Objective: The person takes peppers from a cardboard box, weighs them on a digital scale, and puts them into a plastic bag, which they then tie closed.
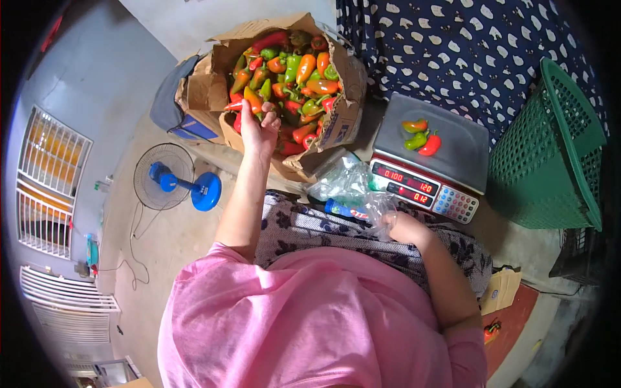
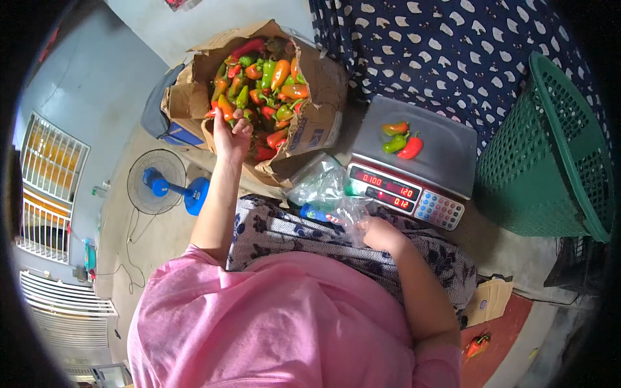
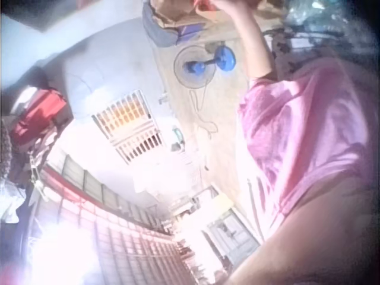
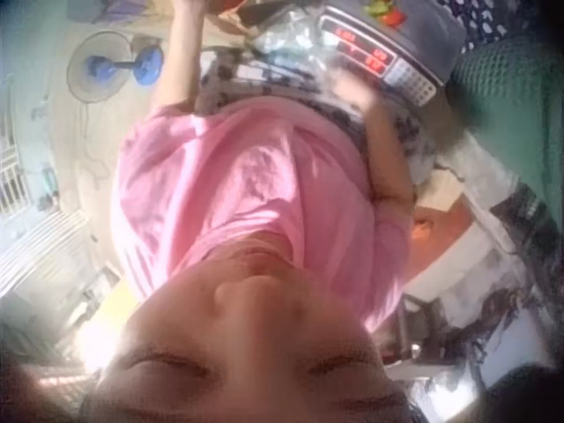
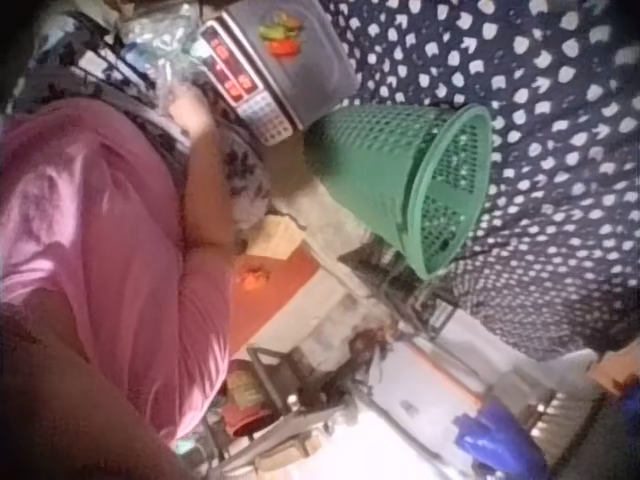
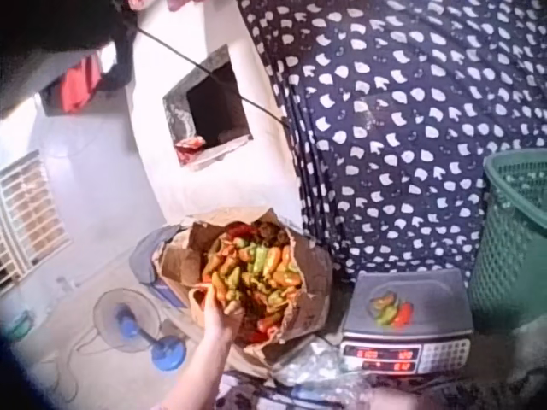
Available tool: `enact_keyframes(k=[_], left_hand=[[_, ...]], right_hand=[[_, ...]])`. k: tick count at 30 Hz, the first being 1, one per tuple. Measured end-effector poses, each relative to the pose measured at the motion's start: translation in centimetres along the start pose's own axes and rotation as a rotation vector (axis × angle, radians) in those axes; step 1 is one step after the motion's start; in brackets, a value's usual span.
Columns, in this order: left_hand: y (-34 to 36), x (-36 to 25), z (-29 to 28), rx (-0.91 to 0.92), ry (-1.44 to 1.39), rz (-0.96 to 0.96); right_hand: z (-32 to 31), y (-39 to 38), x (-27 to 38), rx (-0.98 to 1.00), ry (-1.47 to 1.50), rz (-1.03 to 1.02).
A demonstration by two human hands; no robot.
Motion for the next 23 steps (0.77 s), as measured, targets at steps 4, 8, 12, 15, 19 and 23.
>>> enact_keyframes(k=[4,8,12,15,19,23], left_hand=[[-2.1,0.4,4.5,0.406,-0.029,-0.045],[-7.2,1.5,10.6,0.327,0.515,0.168],[-7.3,2.9,11.8,0.345,0.902,0.352],[-5.4,2.0,11.0,0.203,0.998,0.523],[-3.1,-1.1,6.8,0.154,1.016,0.434],[-2.6,-1.7,4.3,0.040,1.724,0.471]], right_hand=[[0.2,0.1,-0.5,-0.019,0.000,-0.016],[0.2,0.1,0.8,-0.017,-0.018,-0.046],[-0.2,-0.2,1.2,-0.034,-0.029,-0.023],[-0.1,-0.7,0.6,-0.061,0.062,-0.106],[0.6,0.4,-0.2,-0.020,-0.068,-0.085],[0.2,0.1,0.5,0.002,0.001,0.002]])
Point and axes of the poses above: each hand's wrist, its own y-axis towards the middle knuckle, its own z-axis out of the palm, x = y × z, the point moved 9 cm from there along y, towards the middle knuckle, and after that the axes turned 2 degrees about x, right-handed, at the moved point
